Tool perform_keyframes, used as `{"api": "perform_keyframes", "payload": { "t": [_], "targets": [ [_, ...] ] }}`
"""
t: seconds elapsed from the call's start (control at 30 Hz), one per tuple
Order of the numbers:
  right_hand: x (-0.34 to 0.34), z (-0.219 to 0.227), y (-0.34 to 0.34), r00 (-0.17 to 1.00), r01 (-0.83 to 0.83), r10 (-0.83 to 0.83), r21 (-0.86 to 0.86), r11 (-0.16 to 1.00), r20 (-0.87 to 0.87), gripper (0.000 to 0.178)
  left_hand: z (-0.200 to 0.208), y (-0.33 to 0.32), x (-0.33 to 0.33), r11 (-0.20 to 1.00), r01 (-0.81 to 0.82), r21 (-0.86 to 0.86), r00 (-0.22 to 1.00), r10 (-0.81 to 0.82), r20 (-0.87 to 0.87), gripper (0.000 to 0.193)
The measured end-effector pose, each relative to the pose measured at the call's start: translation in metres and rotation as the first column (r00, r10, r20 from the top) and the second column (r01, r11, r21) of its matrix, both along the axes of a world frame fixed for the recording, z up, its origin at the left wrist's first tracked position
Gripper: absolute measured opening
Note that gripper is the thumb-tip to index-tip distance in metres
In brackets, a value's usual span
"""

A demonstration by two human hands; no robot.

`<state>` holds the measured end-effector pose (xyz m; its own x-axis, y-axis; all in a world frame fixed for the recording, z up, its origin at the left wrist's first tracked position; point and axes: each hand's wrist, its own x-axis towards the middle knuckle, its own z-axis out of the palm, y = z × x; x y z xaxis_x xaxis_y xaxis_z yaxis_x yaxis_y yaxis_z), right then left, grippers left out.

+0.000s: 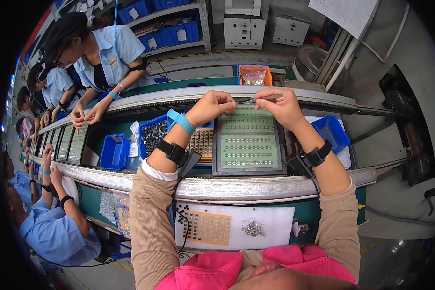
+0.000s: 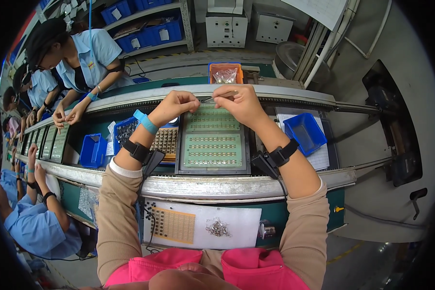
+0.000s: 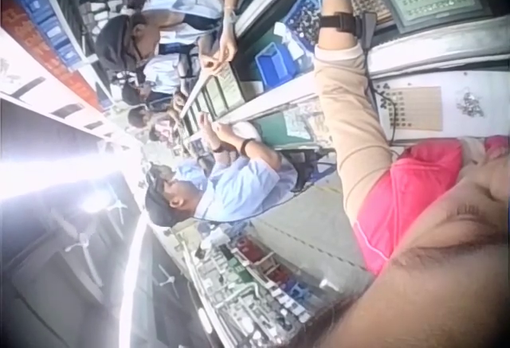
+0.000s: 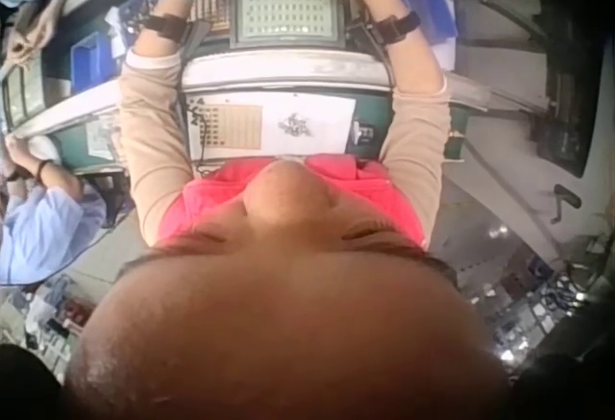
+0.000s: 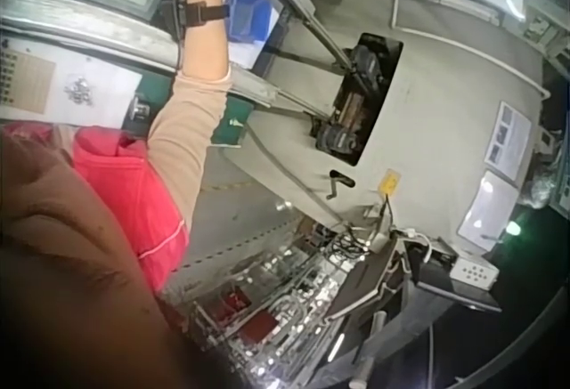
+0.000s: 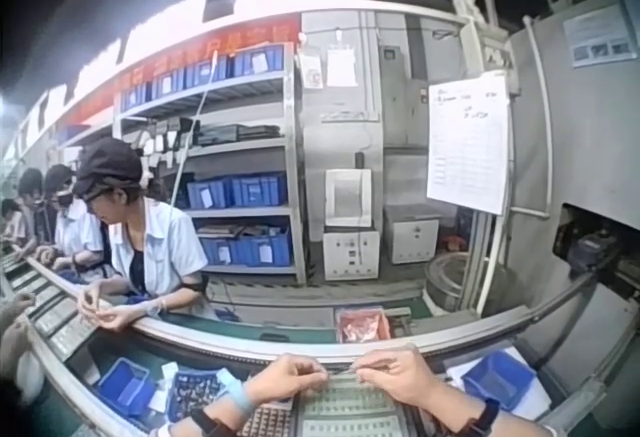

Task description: The person picks up small components from a white pad using tweezers and places them onto a green circuit board. They repeat this process, occasionally using the tweezers to nudge or reposition the components into specific slots on the board.

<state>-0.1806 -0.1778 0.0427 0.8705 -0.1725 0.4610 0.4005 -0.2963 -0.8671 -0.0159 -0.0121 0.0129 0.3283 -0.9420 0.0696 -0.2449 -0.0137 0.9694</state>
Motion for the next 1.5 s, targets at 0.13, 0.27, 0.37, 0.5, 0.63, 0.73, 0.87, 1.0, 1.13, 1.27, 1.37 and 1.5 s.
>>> {"api": "perform_keyframes", "payload": {
  "t": [0.13, 0.27, 0.37, 0.5, 0.63, 0.73, 0.87, 1.0, 1.13, 1.27, 1.37, 1.5],
  "targets": [
    [-0.003, 0.003, 0.004, 0.999, -0.005, -0.002, -0.171, 0.985, -0.043, 0.008, -0.003, 0.0, -0.001, 1.0, 0.015, 0.025, 1.0, -0.015, -0.017, 0.011],
    [-0.001, 0.0, 0.005, 1.0, 0.004, -0.005, -0.213, 0.977, -0.004, 0.009, -0.005, -0.002, -0.002, 1.0, 0.009, 0.026, 1.0, -0.009, -0.007, 0.01],
    [0.0, 0.001, 0.005, 0.999, 0.018, -0.024, -0.215, 0.976, -0.028, 0.008, -0.007, -0.002, -0.001, 1.0, -0.009, 0.027, 1.0, 0.008, 0.029, 0.009],
    [0.001, 0.001, 0.004, 0.998, 0.027, -0.038, -0.204, 0.979, -0.05, 0.007, -0.004, -0.003, -0.002, 0.999, -0.041, 0.011, 0.996, 0.04, 0.084, 0.007],
    [0.0, 0.002, 0.004, 0.996, 0.001, -0.016, -0.165, 0.986, -0.089, 0.007, -0.003, -0.002, -0.005, 0.998, -0.061, -0.023, 0.991, 0.064, 0.115, 0.006],
    [0.002, 0.0, 0.005, 0.994, -0.012, -0.003, -0.141, 0.99, -0.106, 0.007, -0.004, -0.002, -0.007, 0.996, -0.084, -0.033, 0.981, 0.089, 0.171, 0.006],
    [0.004, -0.005, 0.002, 0.995, 0.012, -0.027, -0.151, 0.988, -0.098, 0.007, -0.001, -0.005, -0.011, 0.989, -0.085, -0.119, 0.802, 0.138, 0.582, 0.008],
    [0.005, -0.006, -0.001, 0.993, 0.046, -0.068, -0.208, 0.977, -0.097, 0.008, -0.008, -0.009, -0.01, 0.995, -0.1, -0.006, 0.84, 0.087, 0.535, 0.009],
    [0.008, -0.009, -0.002, 0.986, 0.041, -0.069, -0.178, 0.983, -0.154, 0.009, -0.009, -0.007, -0.005, 0.992, -0.123, -0.03, 0.813, 0.118, 0.571, 0.007],
    [0.011, -0.015, -0.004, 0.979, 0.039, -0.054, -0.079, 0.996, -0.195, 0.01, -0.009, -0.006, -0.003, 0.984, -0.176, -0.034, 0.758, 0.157, 0.633, 0.008],
    [0.014, -0.018, -0.003, 0.972, 0.022, -0.04, -0.08, 0.997, -0.232, 0.01, -0.012, -0.006, -0.001, 0.984, -0.176, -0.041, 0.785, 0.165, 0.598, 0.009],
    [0.015, -0.021, -0.004, 0.983, -0.005, -0.008, -0.071, 0.997, -0.184, 0.011, -0.012, -0.004, 0.0, 0.982, -0.184, -0.051, 0.776, 0.177, 0.605, 0.009]
  ]
}}
